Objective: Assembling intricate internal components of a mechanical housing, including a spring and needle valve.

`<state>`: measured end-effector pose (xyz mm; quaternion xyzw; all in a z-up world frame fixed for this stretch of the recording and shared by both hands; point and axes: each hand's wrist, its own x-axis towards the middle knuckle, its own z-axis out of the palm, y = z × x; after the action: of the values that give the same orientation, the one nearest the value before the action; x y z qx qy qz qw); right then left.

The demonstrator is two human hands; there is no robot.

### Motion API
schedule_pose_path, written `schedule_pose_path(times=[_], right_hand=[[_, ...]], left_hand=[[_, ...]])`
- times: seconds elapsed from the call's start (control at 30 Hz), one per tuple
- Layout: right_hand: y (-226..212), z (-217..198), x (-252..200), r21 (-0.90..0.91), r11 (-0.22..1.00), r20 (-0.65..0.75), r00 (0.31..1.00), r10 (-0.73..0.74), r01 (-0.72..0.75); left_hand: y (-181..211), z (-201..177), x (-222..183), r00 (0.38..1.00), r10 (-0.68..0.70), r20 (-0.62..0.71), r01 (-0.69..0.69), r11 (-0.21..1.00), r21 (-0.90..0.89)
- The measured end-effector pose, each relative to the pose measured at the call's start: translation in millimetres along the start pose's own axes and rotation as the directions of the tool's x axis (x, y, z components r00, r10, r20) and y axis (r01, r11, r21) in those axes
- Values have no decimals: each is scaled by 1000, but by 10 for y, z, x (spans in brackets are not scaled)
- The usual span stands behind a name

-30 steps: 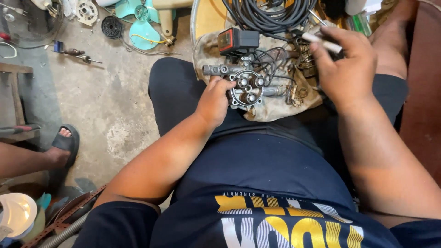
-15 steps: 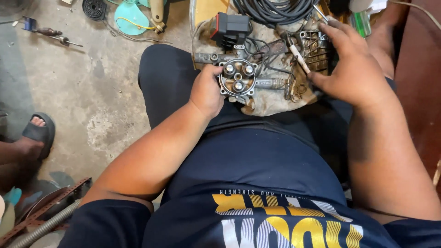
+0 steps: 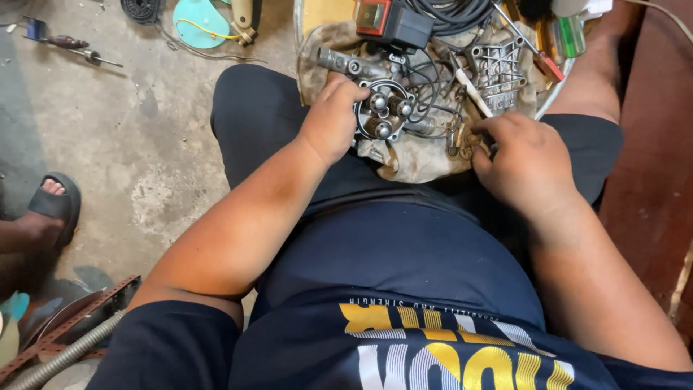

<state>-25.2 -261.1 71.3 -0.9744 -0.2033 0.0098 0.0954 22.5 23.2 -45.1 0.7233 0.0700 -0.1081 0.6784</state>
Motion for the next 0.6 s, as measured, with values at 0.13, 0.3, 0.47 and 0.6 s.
schedule_pose_path(times=[0.13, 0.3, 0.47, 0.6], right_hand=[[6, 30, -15, -3, 1000, -49, 999, -17, 16], [-32, 17, -28, 123, 989, -34, 996, 81, -76], [-3, -6, -56, 495, 828, 4, 954, 301, -263], [46, -73, -89, 762, 499, 162, 867, 471, -413]], left_hand=[[96, -22, -86, 912, 387, 136, -400, 763, 508], [883, -49, -231, 999, -37, 6, 30, 894, 446], [1113, -163, -204, 979, -203, -15, 173, 790, 587], [1257, -160, -277, 987, -162, -18, 116, 621, 775]])
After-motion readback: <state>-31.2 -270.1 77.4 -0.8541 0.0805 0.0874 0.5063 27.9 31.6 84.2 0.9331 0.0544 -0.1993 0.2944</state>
